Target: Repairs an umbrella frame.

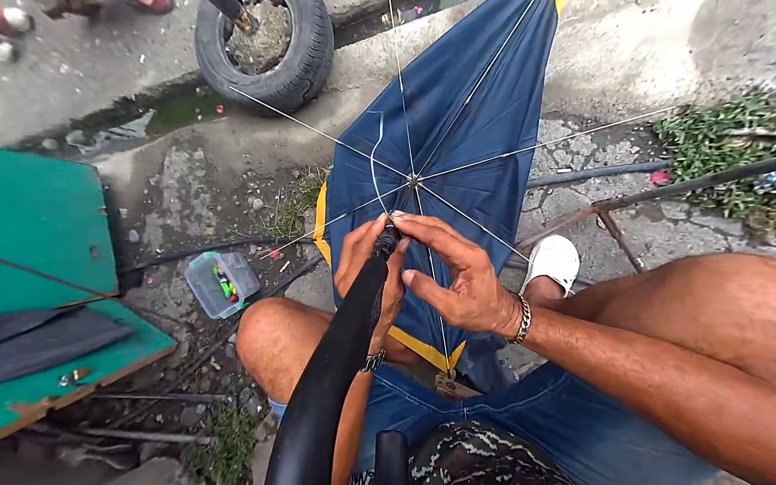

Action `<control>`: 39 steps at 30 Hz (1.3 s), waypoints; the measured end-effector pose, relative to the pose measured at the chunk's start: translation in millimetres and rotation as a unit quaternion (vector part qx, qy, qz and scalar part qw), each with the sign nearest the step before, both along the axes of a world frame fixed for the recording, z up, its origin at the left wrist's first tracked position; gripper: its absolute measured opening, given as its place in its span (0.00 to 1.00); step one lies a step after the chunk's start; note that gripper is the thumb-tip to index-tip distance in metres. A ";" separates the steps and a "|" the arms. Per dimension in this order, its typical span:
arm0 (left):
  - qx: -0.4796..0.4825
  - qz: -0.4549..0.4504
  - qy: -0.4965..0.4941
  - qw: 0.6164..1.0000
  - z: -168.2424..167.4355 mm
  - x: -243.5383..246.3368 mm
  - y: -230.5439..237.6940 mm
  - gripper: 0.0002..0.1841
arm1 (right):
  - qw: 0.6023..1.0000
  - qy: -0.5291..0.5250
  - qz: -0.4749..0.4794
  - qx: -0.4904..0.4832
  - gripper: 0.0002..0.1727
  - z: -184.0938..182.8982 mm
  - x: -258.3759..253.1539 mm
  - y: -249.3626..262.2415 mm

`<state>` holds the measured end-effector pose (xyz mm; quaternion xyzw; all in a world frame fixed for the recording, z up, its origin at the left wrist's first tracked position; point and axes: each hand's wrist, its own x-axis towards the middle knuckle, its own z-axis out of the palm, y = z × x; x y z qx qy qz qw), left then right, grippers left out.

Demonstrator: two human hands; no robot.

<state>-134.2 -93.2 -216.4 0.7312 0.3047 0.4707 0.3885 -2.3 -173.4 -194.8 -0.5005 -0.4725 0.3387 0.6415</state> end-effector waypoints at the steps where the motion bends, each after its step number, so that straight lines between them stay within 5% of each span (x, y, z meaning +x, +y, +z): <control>1: 0.015 -0.013 0.016 1.000 0.7 -0.2 2.9 0.21 | 1.000 -0.003 -0.002 0.001 0.28 0.9 2.7 -0.5; 6: 0.010 -0.082 0.061 0.995 12.8 -9.9 16.8 0.18 | 0.997 0.043 0.060 -0.034 0.24 10.4 22.7 1.8; 13: -0.116 0.014 -0.062 0.991 18.5 2.3 -1.3 0.23 | 0.990 0.095 0.100 -0.037 0.31 5.2 18.5 6.9; 21: -0.052 0.062 -0.054 0.995 11.3 19.6 -7.7 0.22 | 0.993 0.059 0.091 -0.034 0.31 2.2 24.8 7.2; 26: -0.025 0.050 -0.015 0.998 13.7 11.0 -14.4 0.18 | 0.982 0.113 0.118 -0.090 0.19 16.4 52.7 19.8; 29: 0.020 0.024 0.041 0.999 17.0 -1.1 -23.3 0.16 | 0.971 0.180 0.137 -0.074 0.21 12.7 66.2 30.9; 39: 0.052 0.034 0.072 0.995 23.8 -17.7 -48.8 0.18 | 0.955 0.245 0.163 -0.031 0.03 16.4 63.4 43.5</control>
